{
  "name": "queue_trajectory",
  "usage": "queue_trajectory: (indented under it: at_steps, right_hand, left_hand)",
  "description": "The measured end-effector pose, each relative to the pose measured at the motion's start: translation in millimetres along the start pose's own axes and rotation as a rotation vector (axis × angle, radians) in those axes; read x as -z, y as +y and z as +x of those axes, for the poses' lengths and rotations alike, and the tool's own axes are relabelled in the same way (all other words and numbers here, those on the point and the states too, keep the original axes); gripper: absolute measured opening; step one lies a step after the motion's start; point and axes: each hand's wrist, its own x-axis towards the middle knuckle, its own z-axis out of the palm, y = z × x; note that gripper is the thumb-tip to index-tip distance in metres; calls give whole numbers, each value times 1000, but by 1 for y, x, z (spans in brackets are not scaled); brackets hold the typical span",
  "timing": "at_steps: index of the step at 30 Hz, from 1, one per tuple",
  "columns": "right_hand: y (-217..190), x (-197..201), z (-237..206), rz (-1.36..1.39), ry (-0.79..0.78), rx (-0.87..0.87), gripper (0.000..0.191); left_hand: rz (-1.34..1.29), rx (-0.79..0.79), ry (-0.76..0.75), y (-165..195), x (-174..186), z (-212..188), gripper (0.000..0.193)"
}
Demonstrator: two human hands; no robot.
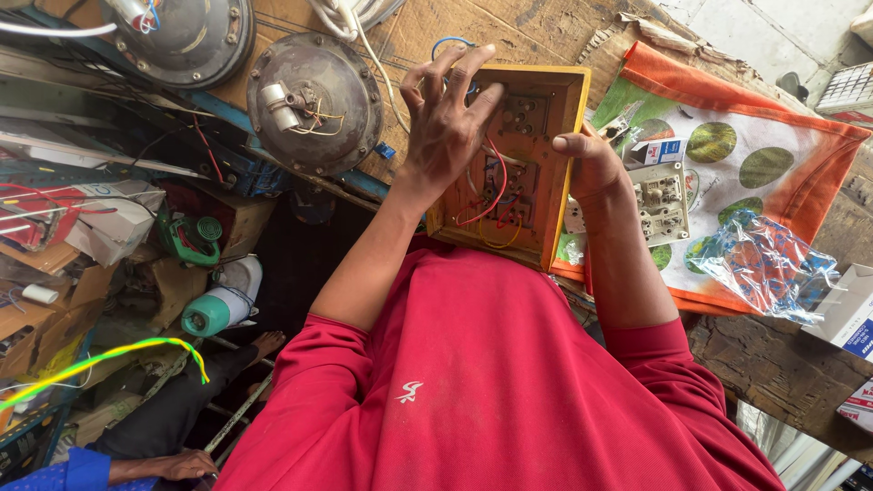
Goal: The person sits on the floor assembling and wiring an electrical switchboard. They use pliers to strip and connect wires inside a wooden box, then use a screwdriver to fasten switches and sockets onto the white front panel, turning the board over to work on both sides.
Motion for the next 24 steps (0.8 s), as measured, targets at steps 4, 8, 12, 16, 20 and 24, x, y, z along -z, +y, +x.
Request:
queue_trajectory:
  at_steps: [4,8,12,16,20,24]
  right_hand:
    - [-3,-7,1,-10,3,-8,81]
    - [-9,-18,-2,6,-3,-9,83]
    - [-13,-26,-4,51,-73,-46,84]
    - [-10,-23,-4,70,-38,-29,85]
    - [-4,-13,-2,38,13,2,83]
    - [-3,-7,-1,34,13,-12,82]
  left_hand:
    - [-45,-26,14,0,2,6,13]
    - [-47,-19,-25,-3,-4,10,5]
    - [8,-113,55,-3,-6,9,9]
    - [-81,-23,24,-2,1,7,8]
    - [-17,48,12,1,8,10,11]
    - [38,81,27,4,7,13,7]
